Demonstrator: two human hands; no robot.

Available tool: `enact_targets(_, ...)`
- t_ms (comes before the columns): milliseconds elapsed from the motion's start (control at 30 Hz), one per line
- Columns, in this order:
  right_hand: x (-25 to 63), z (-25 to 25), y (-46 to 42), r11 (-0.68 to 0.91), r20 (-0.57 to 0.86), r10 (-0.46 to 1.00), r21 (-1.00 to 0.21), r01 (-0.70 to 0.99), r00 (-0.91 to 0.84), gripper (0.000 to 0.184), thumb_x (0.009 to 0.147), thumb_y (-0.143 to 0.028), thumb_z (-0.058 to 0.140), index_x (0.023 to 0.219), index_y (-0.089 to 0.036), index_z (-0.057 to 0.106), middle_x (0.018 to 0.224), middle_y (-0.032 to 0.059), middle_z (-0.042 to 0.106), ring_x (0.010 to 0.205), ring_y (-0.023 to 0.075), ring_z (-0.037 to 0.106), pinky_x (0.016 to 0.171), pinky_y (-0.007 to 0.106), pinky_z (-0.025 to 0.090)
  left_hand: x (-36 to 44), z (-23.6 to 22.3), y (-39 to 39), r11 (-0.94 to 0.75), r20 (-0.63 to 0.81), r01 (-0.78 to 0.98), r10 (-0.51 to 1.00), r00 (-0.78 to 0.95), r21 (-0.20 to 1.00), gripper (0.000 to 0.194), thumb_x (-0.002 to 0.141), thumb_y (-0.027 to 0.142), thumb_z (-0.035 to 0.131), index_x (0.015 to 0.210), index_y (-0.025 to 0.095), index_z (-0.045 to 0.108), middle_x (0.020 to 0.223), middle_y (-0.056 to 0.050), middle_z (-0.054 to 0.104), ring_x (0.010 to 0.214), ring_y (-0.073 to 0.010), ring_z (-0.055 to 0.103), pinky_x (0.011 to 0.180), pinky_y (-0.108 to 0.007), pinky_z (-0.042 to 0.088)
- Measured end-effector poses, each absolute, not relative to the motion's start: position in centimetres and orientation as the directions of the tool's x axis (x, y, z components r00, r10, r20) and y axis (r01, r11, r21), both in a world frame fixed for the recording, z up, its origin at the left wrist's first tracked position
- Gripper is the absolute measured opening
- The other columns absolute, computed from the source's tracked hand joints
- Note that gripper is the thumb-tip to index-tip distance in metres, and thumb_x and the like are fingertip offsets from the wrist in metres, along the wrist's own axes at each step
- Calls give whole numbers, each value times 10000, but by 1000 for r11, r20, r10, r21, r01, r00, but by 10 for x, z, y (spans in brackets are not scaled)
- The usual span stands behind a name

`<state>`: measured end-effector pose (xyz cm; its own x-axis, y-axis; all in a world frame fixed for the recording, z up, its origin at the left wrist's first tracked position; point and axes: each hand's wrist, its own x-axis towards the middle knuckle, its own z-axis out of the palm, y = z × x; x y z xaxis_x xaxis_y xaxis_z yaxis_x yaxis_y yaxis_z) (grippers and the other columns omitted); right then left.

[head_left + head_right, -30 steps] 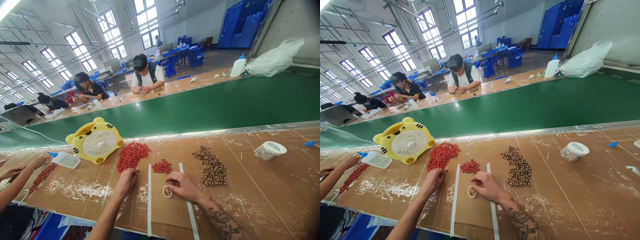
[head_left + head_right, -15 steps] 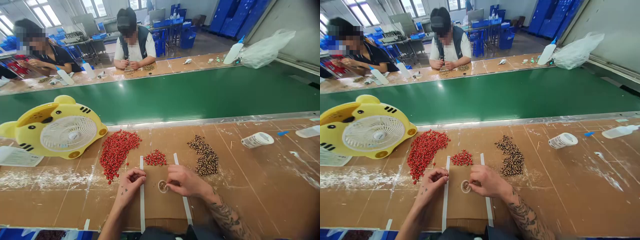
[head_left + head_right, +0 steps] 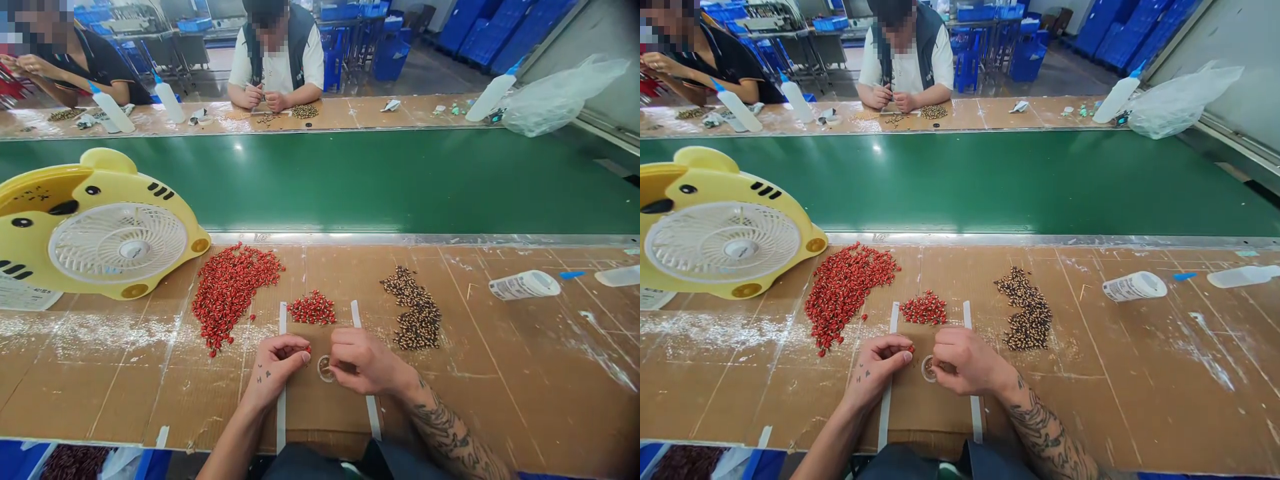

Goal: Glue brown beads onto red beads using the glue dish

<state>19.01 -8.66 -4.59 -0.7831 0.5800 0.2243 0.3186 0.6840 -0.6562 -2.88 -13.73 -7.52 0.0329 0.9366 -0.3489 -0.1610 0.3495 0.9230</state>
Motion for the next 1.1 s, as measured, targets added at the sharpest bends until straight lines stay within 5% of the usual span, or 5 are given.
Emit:
enact_targets(467, 194, -46, -87, 612, 216, 609, -741, 278, -764, 208, 880, -206, 511, 675, -193, 544, 624, -2, 485, 611, 145, 439, 560, 273, 318, -26, -80, -138, 339, -336, -155, 941, 43, 928, 165, 702, 272, 782, 804, 144, 757, 704, -48, 730, 611, -142, 637, 606, -236, 501)
enact_targets(700, 193, -45, -92, 400, 303, 850, -903, 156, -430, 161, 858, -219, 587, 699, -200, 582, 639, 2, 551, 591, 141, 498, 575, 283, 398, -22, -74, -136, 375, -373, -171, 927, 42, 911, 167, 674, 286, 796, 770, 154, 762, 663, -52, 745, 583, -159, 668, 594, -250, 523)
enact_targets(1100, 182, -40, -90, 408, 296, 857, -890, 204, -423, 163, 845, -192, 591, 682, -198, 579, 634, 2, 554, 593, 145, 508, 568, 285, 402, -23, -73, -138, 389, -388, -152, 921, 40, 909, 164, 668, 279, 802, 767, 155, 764, 668, -46, 742, 564, -147, 650, 564, -236, 506)
